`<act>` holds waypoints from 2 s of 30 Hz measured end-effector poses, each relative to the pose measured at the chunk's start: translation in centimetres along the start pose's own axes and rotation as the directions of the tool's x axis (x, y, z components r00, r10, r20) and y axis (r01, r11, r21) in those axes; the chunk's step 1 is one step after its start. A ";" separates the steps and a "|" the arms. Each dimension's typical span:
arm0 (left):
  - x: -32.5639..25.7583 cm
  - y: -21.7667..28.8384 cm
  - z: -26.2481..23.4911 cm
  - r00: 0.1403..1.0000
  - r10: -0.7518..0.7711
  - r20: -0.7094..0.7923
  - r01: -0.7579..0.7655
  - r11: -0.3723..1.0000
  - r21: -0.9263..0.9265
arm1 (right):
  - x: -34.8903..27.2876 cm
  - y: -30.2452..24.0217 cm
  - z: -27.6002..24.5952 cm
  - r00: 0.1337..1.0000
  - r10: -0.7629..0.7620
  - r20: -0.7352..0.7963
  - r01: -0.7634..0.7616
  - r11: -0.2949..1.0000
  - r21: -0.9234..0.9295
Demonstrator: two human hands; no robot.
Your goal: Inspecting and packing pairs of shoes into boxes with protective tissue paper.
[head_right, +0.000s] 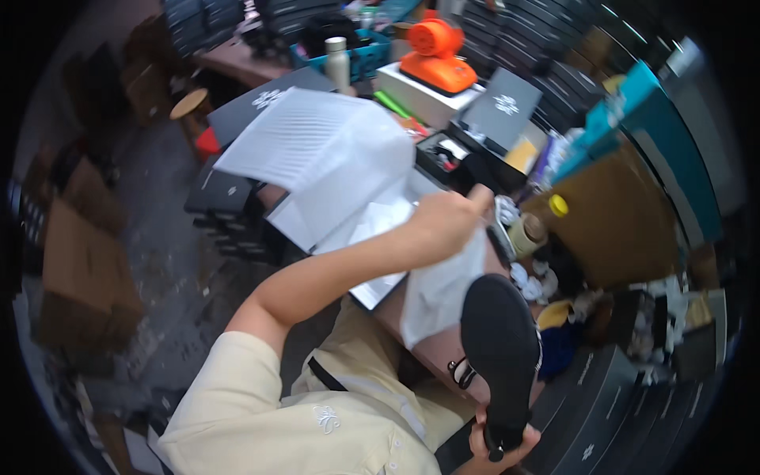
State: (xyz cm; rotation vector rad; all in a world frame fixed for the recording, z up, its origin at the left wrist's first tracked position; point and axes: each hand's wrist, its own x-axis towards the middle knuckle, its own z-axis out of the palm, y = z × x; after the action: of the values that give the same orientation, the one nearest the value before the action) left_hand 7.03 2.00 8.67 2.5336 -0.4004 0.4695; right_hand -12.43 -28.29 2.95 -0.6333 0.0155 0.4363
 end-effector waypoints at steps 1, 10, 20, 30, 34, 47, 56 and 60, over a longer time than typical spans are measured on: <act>-0.4 1.3 0.1 0.997 0.064 -0.034 -0.067 0.994 -0.085 | -0.6 -0.3 2.1 0.994 0.092 0.062 -0.098 0.990 0.103; -7.3 9.9 5.6 0.901 0.315 -0.299 -0.403 0.862 -0.307 | -0.7 2.3 7.3 0.985 -0.136 -0.107 -0.023 0.506 -0.862; -13.7 7.3 5.2 0.788 0.420 -0.449 -0.575 0.763 -0.295 | 5.3 4.2 -1.0 0.862 -0.203 -0.466 0.059 0.951 -0.304; -19.4 6.4 9.3 0.808 0.557 -0.192 -0.568 0.652 -0.502 | 10.6 9.2 1.7 0.900 -0.214 -0.380 0.051 0.917 -0.396; -17.4 3.8 5.6 0.881 -0.232 -0.412 -0.285 0.435 -0.854 | 12.7 7.3 3.7 0.908 -0.365 -0.205 0.007 0.503 -0.864; -10.4 1.4 6.5 0.968 -0.230 -0.096 0.005 0.400 -0.916 | 3.1 -4.5 10.7 0.959 0.090 0.269 0.273 -0.034 -0.962; -7.5 4.1 4.6 0.872 0.427 -0.240 -0.488 0.712 -0.505 | 14.5 3.1 -3.2 0.808 -0.584 0.080 0.340 0.351 -0.872; -6.7 -5.3 3.8 0.966 -0.233 -0.114 0.157 0.876 -0.456 | 12.8 2.9 -3.6 0.651 -0.731 -0.207 0.583 0.655 -0.481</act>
State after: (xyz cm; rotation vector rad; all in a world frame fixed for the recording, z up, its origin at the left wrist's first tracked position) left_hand 3.92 5.55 0.56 2.0450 -0.1596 0.4479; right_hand -1.53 -23.28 -3.50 -1.0444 0.0699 -0.4483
